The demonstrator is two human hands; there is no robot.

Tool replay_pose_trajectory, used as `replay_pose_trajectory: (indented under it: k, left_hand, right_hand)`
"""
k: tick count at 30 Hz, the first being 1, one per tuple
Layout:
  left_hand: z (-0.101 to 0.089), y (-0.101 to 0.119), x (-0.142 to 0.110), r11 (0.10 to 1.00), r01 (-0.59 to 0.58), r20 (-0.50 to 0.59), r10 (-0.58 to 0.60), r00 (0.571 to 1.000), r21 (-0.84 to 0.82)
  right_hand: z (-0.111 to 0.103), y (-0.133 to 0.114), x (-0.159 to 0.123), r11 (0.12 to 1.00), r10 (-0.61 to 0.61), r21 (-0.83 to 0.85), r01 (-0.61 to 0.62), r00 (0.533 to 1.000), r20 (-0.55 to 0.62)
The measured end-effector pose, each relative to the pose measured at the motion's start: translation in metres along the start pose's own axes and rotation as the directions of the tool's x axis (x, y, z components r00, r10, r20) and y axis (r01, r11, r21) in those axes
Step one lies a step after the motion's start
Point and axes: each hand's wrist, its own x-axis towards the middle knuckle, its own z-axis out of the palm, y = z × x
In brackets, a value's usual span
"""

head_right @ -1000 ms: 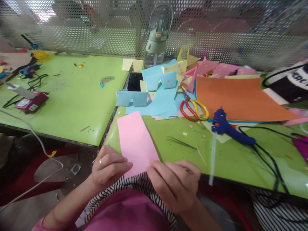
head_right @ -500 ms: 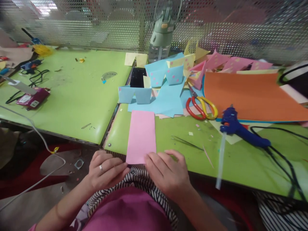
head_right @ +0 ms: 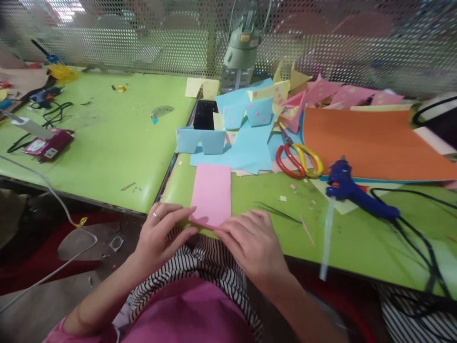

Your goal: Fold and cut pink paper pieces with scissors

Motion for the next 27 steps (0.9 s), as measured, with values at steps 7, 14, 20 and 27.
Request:
replay_pose_trajectory:
  k: [7, 14, 20, 27]
  left_hand:
    - [-0.009, 0.005, 0.02, 0.983, 0.155, 0.199, -0.133, 0.971, -0.1]
    - [-0.015, 0.011, 0.021, 0.975, 0.191, 0.346, -0.143, 0.927, -0.111]
    - [-0.009, 0.013, 0.018, 0.99, 0.14, 0.319, -0.133, 0.938, 0.002]
    - [0.0, 0.011, 0.029, 0.969, -0.054, 0.127, 0.024, 0.992, 0.242]
  right_hand:
    - [-0.002, 0.003, 0.01, 0.991, 0.12, 0.038, -0.127, 0.984, 0.134]
    - [0.003, 0.002, 0.001, 0.987, 0.154, 0.039, -0.157, 0.986, 0.067]
    - [0.007, 0.001, -0.001, 0.989, 0.147, 0.001, -0.147, 0.988, 0.043]
    - [0.008, 0.003, 0.008, 0.933, -0.007, -0.357, -0.054, 0.986, -0.168]
